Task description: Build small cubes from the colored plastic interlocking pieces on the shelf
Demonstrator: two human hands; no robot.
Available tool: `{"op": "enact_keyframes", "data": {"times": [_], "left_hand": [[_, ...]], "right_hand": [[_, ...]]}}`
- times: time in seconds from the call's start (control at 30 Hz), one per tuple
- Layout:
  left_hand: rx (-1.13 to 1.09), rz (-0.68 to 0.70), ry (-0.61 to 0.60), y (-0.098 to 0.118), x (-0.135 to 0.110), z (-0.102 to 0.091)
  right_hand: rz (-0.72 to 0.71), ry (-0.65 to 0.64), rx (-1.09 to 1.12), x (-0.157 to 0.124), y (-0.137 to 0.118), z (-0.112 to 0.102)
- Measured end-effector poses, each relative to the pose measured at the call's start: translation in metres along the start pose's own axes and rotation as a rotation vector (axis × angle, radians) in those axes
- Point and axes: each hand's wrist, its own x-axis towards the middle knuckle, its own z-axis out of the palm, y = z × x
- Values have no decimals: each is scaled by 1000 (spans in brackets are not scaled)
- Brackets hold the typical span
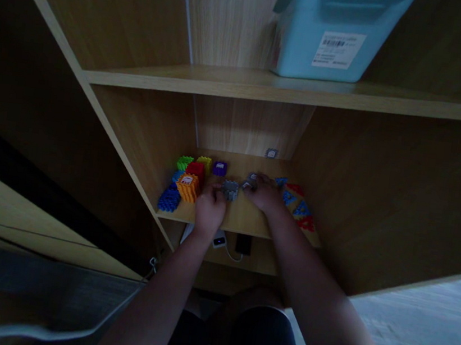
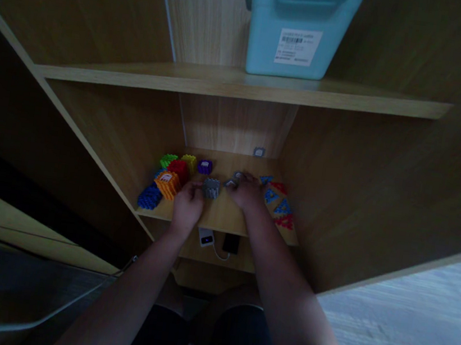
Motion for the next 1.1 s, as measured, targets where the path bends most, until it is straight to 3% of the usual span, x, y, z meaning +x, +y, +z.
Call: {"op": "enact_keyframes", "data": {"times": [0.23,0.43,0.93,1.1], "left_hand": [[-6,-7,6,1,1,0],[-20,2,19,-1,0,1],[-35,8,43,-2,1,2],[-38,19,48,-5,1,3]], "right_hand": [[-1,71,-28,-3,0,5],[-16,173,-75,-1,1,-14],[-271,7,-1,-1,-1,-14],[-311,71,4,-2,-2,-11]]}}
